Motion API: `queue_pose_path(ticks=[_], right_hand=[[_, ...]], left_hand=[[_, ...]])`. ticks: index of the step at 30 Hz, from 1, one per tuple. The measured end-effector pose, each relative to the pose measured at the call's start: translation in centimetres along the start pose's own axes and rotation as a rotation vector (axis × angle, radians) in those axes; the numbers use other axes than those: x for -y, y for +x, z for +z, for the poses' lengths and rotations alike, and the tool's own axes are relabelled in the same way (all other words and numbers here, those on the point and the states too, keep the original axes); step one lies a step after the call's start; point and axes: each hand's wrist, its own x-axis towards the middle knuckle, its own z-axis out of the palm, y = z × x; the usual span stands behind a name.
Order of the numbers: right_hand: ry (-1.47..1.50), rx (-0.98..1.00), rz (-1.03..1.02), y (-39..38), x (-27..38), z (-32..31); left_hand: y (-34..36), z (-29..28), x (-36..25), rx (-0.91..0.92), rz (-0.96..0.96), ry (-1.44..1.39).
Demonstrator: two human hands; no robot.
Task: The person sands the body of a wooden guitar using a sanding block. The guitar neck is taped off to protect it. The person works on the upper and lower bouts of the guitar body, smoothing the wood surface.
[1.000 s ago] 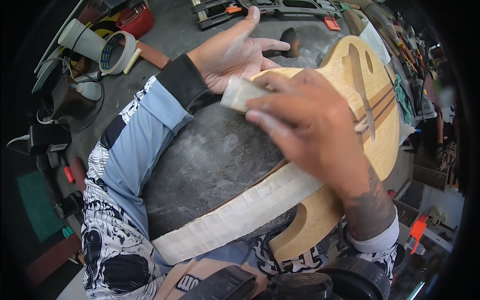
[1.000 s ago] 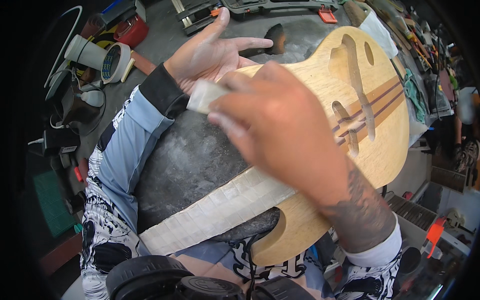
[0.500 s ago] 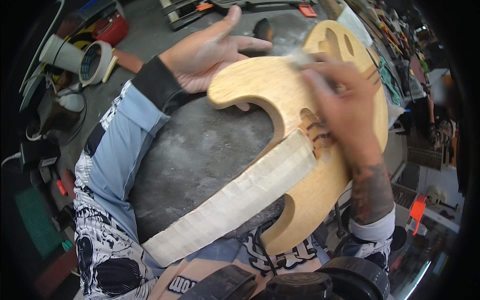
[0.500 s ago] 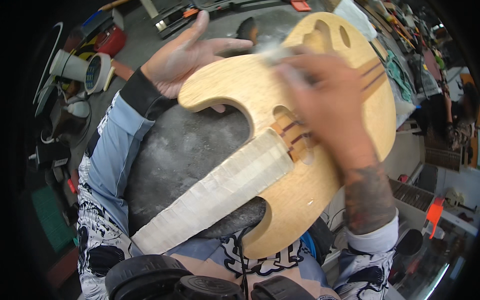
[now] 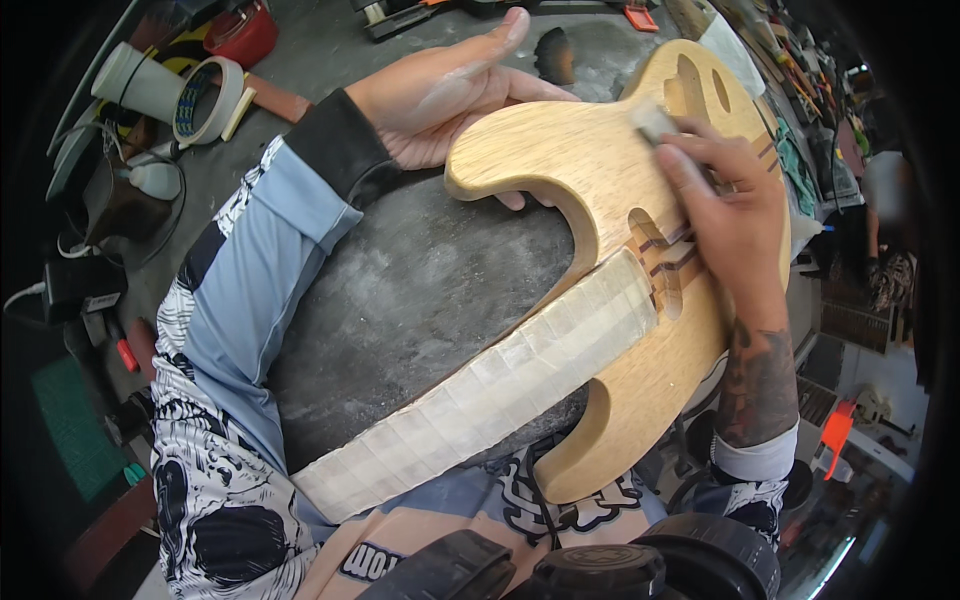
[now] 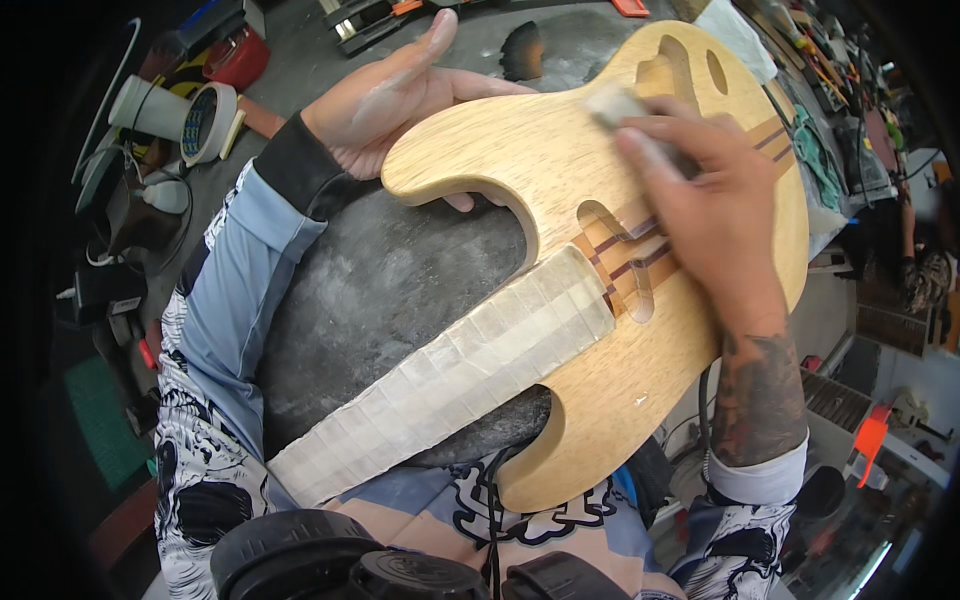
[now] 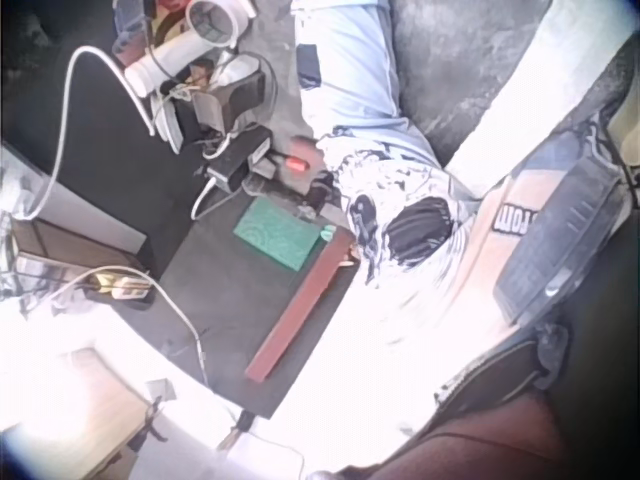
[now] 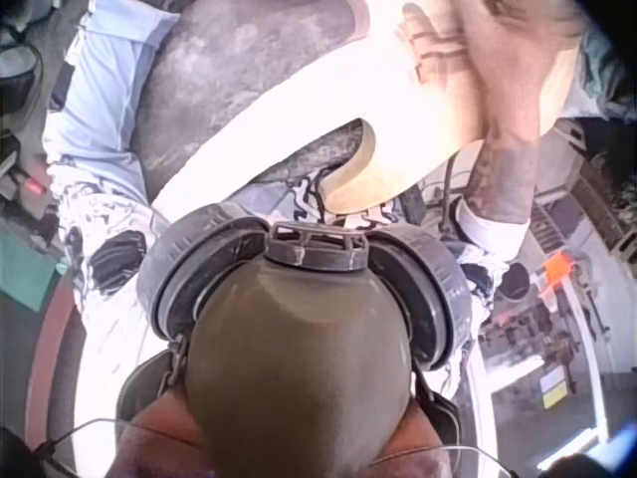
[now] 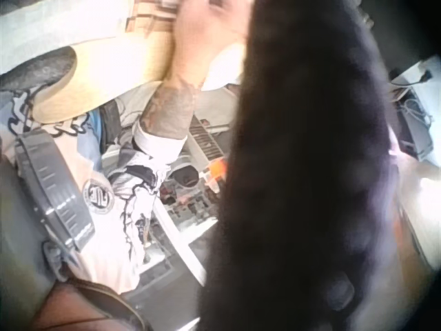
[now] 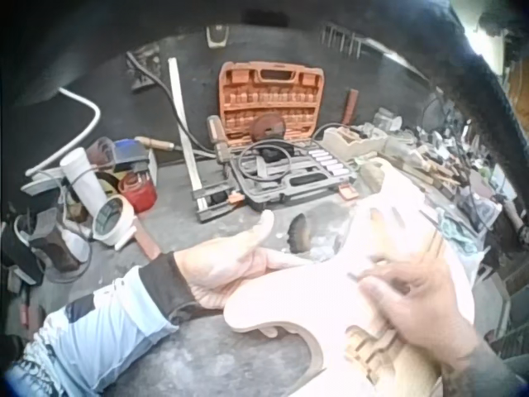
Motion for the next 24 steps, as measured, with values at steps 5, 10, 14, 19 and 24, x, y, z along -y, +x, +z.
queue_pose_path(ticks=[5,10,14,19,24], right_hand=[[-0.041,0.232,-0.351,-0.9,4.4,2.1],[-0.033,-0.049,0.008,-0.1,-0.5,-0.4],[-0.07,0.293,-0.369,-0.9,4.3,1.3],[-0.047,0.033,-0.038,-0.4,-0.3,-0.4],[-0.041,0.156,-0.221,-0.7,2.0,1.3]], left_hand=[[-0.6,-0.5,0.4,0.1,0.003,-0.152],[-0.3,0.2,0.0,0.028,-0.018,-0.016],[-0.8,-0.4,0.4,0.082,-0.01,-0.273],[-0.1,-0.1,0.2,0.051,-0.012,-0.084],[-0.4,-1.2,0.5,0.131,-0.008,-0.196]])
